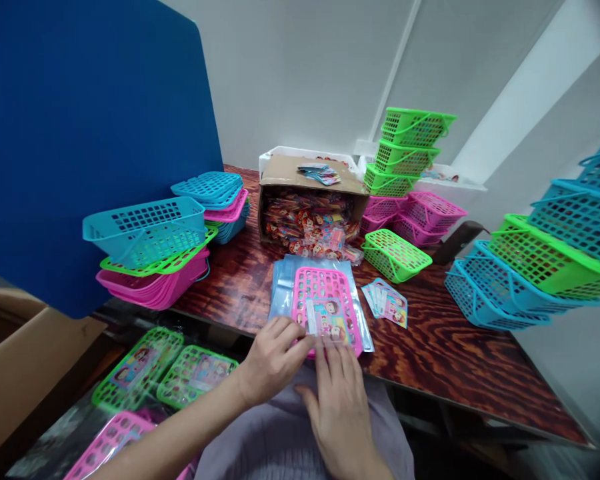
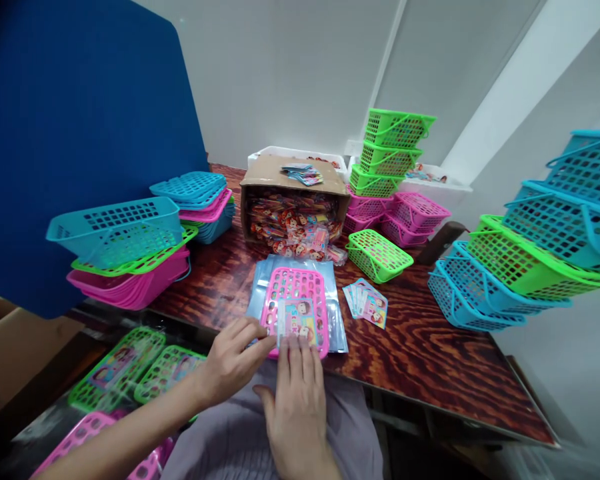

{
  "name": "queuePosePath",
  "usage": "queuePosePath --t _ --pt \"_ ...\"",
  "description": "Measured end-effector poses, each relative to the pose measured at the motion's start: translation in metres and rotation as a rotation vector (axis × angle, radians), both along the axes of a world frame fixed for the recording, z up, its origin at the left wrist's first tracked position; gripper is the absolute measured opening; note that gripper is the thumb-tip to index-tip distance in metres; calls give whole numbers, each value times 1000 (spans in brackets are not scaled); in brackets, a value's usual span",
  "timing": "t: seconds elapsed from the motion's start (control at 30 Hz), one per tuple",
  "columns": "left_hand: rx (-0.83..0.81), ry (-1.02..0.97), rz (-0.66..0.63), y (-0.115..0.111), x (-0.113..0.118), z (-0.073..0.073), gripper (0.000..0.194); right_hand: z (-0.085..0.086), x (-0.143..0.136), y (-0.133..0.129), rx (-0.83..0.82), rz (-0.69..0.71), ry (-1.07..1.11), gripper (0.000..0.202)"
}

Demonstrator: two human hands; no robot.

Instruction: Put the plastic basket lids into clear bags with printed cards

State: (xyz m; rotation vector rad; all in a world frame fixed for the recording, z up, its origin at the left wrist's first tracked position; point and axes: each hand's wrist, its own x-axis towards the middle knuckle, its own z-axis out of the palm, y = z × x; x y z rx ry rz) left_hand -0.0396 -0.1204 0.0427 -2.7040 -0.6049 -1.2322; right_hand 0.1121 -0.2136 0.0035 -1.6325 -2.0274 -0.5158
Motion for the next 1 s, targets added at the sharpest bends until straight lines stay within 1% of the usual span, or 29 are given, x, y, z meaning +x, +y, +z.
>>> queuePosePath --t 0.07,0.13,0.3,0.37,0.43,0.5,0.57,0.73,0.8,0.87,0.93,1.0 --pt "0 9 -9 -2 -1 -1 20 -1 -5 7 5 -24 42 61" --pt "-11 21 -18 -4 -3 -3 21 -2 -10 7 -5 -23 67 63" --pt "-63 27 -10 -6 -6 -11 20 -6 -19 2 -60 26 75 81" --pt "-60 23 -6 -6 -4 -12 20 -5 -20 9 -83 29 104 79" --pt "-53 20 -8 -6 -2 -12 20 -3 -20 20 -99 16 140 73" --pt "-55 6 -11 -6 0 -11 18 -1 -19 28 -103 10 164 68" --pt "-62 -9 -23 -6 1 -10 20 -2 -16 28 -93 -7 166 66" --pt "-44 -48 -51 -5 3 -15 26 -12 -8 18 4 -12 61 76" --pt "-27 -68 -48 -5 4 -17 26 -12 -3 20 11 -26 58 77" --pt "-29 -77 -50 -6 4 -17 26 -9 3 18 -16 -33 85 77" --pt "-39 -72 -47 -7 1 -16 26 -3 14 8 -45 69 105 73" --pt "-45 -49 -38 -9 -3 -15 24 5 28 -10 -73 230 188 58"
